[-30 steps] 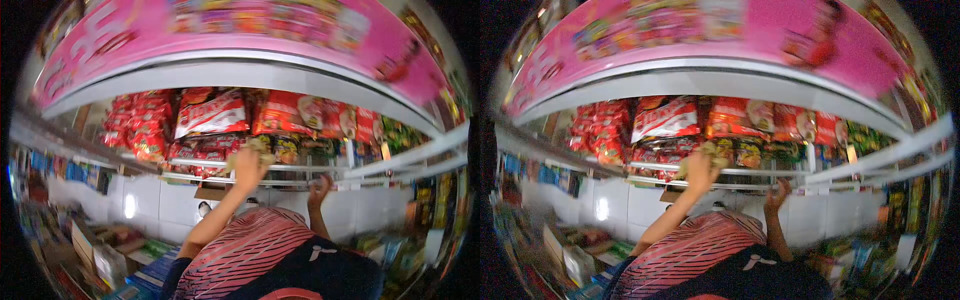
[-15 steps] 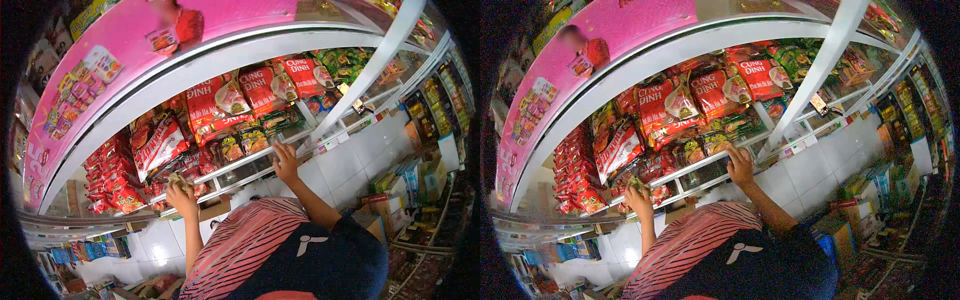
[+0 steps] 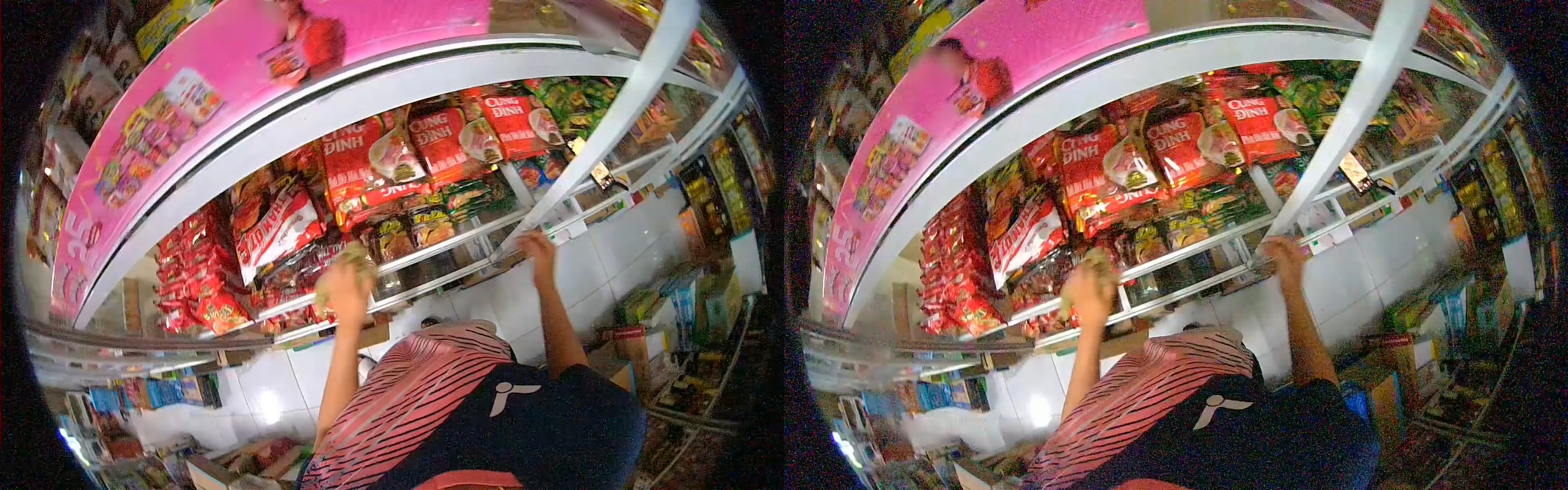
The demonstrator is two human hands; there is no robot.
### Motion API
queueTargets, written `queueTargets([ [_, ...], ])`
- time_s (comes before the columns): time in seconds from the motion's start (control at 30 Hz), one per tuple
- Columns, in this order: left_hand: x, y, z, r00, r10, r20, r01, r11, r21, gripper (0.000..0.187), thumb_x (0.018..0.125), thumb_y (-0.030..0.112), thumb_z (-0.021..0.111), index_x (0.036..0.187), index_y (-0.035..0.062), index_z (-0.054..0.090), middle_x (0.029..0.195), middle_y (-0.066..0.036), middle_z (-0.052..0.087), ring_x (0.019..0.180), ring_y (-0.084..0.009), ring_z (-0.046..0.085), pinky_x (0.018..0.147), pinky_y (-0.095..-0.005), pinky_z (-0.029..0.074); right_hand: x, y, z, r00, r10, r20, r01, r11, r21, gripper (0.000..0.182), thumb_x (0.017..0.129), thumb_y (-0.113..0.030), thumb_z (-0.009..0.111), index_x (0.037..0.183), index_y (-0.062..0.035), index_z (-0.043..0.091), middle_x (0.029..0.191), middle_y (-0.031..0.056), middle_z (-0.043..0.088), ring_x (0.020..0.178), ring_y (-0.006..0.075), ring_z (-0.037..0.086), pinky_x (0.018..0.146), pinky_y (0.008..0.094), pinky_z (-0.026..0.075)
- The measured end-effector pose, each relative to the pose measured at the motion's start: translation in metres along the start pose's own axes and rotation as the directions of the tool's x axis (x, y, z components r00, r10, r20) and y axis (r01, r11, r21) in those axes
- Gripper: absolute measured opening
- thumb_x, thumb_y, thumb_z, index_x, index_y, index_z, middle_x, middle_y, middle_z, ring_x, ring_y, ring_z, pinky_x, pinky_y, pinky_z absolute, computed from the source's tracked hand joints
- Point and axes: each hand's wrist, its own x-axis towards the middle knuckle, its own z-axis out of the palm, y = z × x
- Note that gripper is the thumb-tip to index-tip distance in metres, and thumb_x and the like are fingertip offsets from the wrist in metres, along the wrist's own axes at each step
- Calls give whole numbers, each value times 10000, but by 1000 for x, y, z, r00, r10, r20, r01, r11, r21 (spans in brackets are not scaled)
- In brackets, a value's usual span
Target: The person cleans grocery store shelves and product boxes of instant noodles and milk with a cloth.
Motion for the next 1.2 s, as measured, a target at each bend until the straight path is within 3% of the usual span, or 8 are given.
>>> queueTargets([
  [0.1, -41, -39, -44, 884, -455, -106, 465, 878, 108, 430, 719, 217, 606, 1076, 5, 492, 1112, -220, 459, 998, -371, 428, 866, -450, 331, 40, -5, -46, 857, -277, -435, 248, 961, -122, 123, 802, -52, 466, 806, -22, 586, 799, 55, 575, 719, 120, 509, 680, 250, 417],
  [0.2, -33, -34, -27, 827, -468, -312, 536, 824, 185, 403, 693, 214, 601, 1037, 22, 514, 1046, -183, 490, 934, -350, 449, 807, -448, 333, 114, -24, -84, 735, -652, -185, 323, 577, -750, 157, 771, -45, 517, 902, 26, 570, 887, 144, 580, 900, 282, 522, 821, 373, 395],
  [0.37, 22, 23, -2, 994, -97, -57, 97, 995, -2, 342, 650, 206, 637, 911, 20, 519, 901, -191, 506, 860, -342, 487, 744, -429, 394, 222, 12, -119, 860, -481, -171, -222, -49, -974, 508, 766, -299, 546, 1189, -33, 450, 1172, 182, 478, 1046, 349, 451, 863, 481, 339],
  [0.63, -35, -85, -59, 824, -504, -258, 548, 825, 137, 347, 653, 187, 583, 950, 22, 511, 1033, -167, 502, 944, -344, 462, 803, -433, 363, 207, 67, -110, 864, -466, -194, 250, 728, -638, 465, 825, -233, 529, 1153, 79, 428, 1207, 274, 407, 1146, 356, 377, 996, 374, 261],
  [0.7, -42, -89, -53, 790, -498, -358, 583, 791, 186, 382, 664, 200, 592, 988, 14, 513, 1089, -174, 491, 1001, -335, 447, 843, -436, 344, 146, 44, -88, 902, -425, -79, 125, 433, -893, 459, 852, -190, 474, 1210, 79, 372, 1248, 267, 376, 1182, 367, 332, 1013, 392, 220],
  [0.83, 6, -30, -23, 740, -669, -74, 672, 729, 131, 353, 654, 214, 604, 933, 13, 524, 940, -185, 508, 940, -329, 466, 798, -431, 364, 71, 67, -50, 881, -461, -102, 304, 720, -623, 507, 847, -159, 453, 1275, 62, 297, 1326, 243, 291, 1249, 370, 236, 1038, 416, 163],
  [1.03, 16, 47, 23, 990, -122, -68, 118, 991, -63, 390, 647, 251, 642, 940, 40, 496, 958, -157, 494, 912, -323, 462, 795, -432, 358, 47, 70, -16, 957, -162, -239, 71, 935, -349, 585, 805, -23, 473, 1322, 39, 206, 1382, 212, 198, 1272, 319, 225, 1037, 357, 185],
  [1.2, -22, -38, -28, 882, -465, -78, 471, 877, 92, 370, 681, 232, 619, 970, 21, 527, 969, -177, 524, 912, -334, 487, 751, -440, 378, 35, 77, 17, 937, -124, -325, -42, 887, -460, 783, 757, -55, 586, 1340, 49, 73, 1390, 224, 158, 1279, 322, 202, 1051, 345, 149],
])
